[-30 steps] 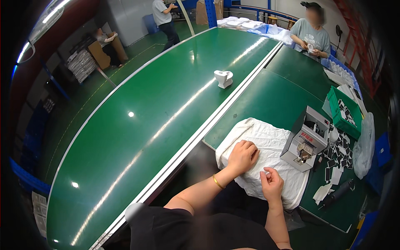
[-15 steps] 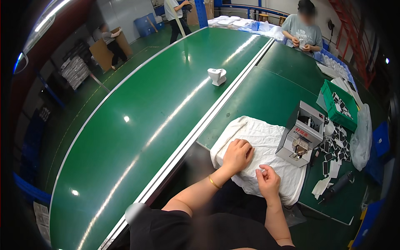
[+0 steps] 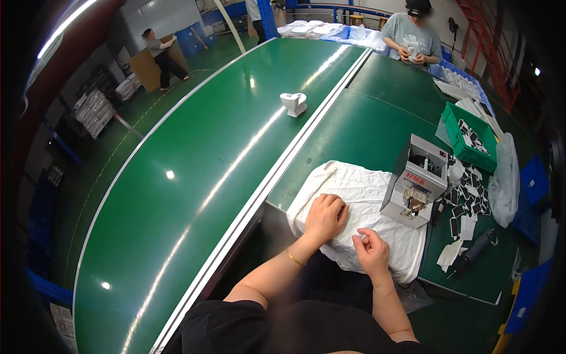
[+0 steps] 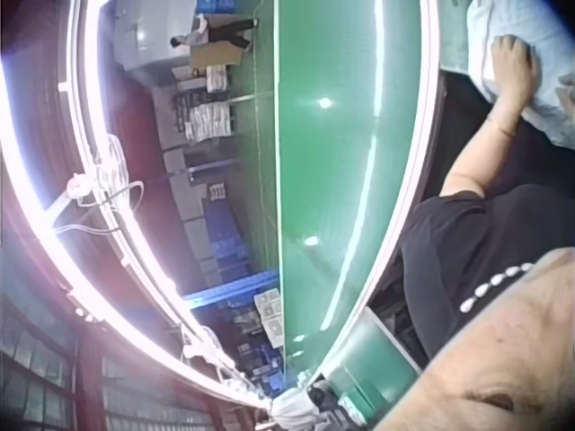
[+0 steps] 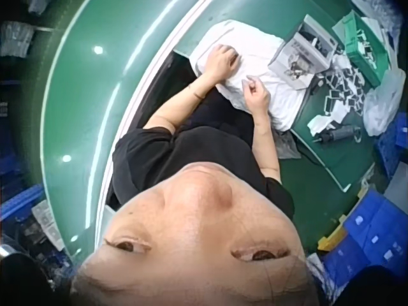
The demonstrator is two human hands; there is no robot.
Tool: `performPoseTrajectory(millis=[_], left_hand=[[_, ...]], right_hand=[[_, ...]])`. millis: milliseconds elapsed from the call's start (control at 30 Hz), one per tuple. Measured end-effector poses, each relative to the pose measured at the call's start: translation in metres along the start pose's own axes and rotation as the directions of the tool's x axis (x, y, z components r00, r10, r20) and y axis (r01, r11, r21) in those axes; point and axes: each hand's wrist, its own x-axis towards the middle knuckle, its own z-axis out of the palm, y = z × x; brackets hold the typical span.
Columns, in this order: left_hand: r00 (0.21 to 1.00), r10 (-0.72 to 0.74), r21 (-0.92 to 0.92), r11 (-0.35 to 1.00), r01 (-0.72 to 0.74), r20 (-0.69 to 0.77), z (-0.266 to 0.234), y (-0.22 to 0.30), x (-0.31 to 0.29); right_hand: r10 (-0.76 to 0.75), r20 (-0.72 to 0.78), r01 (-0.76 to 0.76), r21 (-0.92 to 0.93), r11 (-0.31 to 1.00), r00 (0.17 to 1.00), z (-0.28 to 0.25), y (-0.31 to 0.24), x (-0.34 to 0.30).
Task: Assembling plastic electronic housing components using an electric screwdriver at a production line workstation.
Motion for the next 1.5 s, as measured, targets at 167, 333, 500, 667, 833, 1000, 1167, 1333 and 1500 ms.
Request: performPoseTrajectory(millis=[167,333,500,667,833,1000,1167,1333,1500], left_hand=[[1.000,0.006,-0.009,1.000,-0.006,-0.005,-0.0006,0.0014,0.0022],[1.000,0.000,-0.005,1.000,0.000,0.001,-0.0013,0.0019,0.0033],[1.000,0.004,-0.020,1.000,-0.004,-0.010,0.0012,-0.0003,0.0037],[1.000,-0.002,-0.023,1.000,0.003,0.002,0.0008,-0.0008,0.0045],[1.000,-0.015,-0.025,1.000,0.015,0.017,0.0035,-0.0023,0.0038],[1.000,-0.017,-0.008,1.000,0.017,0.027,0.0035,-0.0016,0.0048],[1.000,0.002,0.000,1.000,-0.002,0.010,0.0040,-0.0027,0.0054],[1.000,0.019,-0.005,1.000,-0.019,0.012,0.0010,0.0007,0.0082],[1.000,0.015,0.004,1.000,-0.015,0.022,0.0041,-0.0027,0.0062]], right_hand=[[-0.012,0.000,0.012,-0.020,1.000,1.000,-0.0004,0.0002,0.0012],[-0.015,0.005,0.015,-0.015,1.000,1.000,-0.0005,0.0002,0.0017],[-0.029,0.003,0.029,-0.008,1.000,1.000,-0.0004,-0.0010,0.0032],[-0.021,0.007,0.021,-0.015,1.000,1.000,-0.0008,-0.0018,0.0041],[-0.009,0.014,0.010,-0.027,1.000,1.000,-0.0022,-0.0044,0.0051],[-0.023,0.002,0.023,-0.040,0.999,1.000,-0.0017,-0.0033,0.0056],[-0.027,0.003,0.027,-0.055,0.998,1.000,-0.0021,-0.0050,0.0064],[-0.052,0.008,0.052,-0.068,0.996,0.999,-0.0016,-0.0032,0.0070],[-0.060,0.005,0.060,-0.063,0.996,0.998,-0.0022,-0.0059,0.0079]])
